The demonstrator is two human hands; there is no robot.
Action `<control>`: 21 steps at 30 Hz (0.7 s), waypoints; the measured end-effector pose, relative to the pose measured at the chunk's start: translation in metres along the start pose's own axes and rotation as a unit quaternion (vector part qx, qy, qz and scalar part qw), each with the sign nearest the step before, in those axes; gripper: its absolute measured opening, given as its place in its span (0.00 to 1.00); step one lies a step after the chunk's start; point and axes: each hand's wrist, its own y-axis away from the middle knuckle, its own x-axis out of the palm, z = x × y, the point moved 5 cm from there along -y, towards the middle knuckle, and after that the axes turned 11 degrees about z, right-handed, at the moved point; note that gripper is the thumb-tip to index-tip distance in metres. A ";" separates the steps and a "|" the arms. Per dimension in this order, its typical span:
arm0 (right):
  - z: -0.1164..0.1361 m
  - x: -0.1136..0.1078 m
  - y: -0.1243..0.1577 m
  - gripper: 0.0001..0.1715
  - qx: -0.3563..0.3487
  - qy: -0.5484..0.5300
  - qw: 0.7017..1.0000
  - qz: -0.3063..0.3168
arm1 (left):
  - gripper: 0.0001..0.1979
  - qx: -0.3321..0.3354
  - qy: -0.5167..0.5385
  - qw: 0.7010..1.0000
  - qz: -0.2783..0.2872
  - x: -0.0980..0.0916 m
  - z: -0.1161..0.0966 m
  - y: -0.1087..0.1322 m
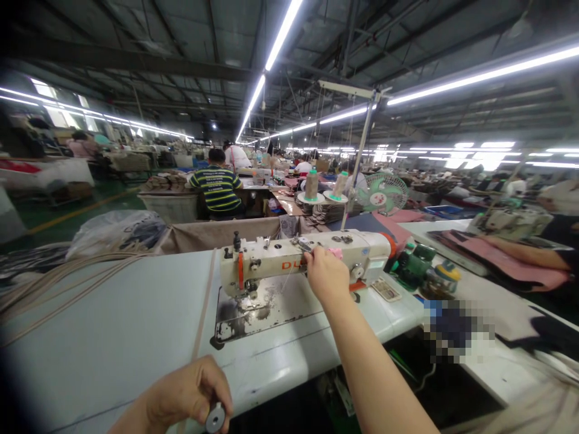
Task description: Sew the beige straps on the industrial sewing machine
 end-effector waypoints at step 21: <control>0.052 0.072 0.105 0.20 -0.118 -0.313 0.914 0.231 | 0.20 0.183 0.082 0.959 -0.200 -0.024 -0.024 0.006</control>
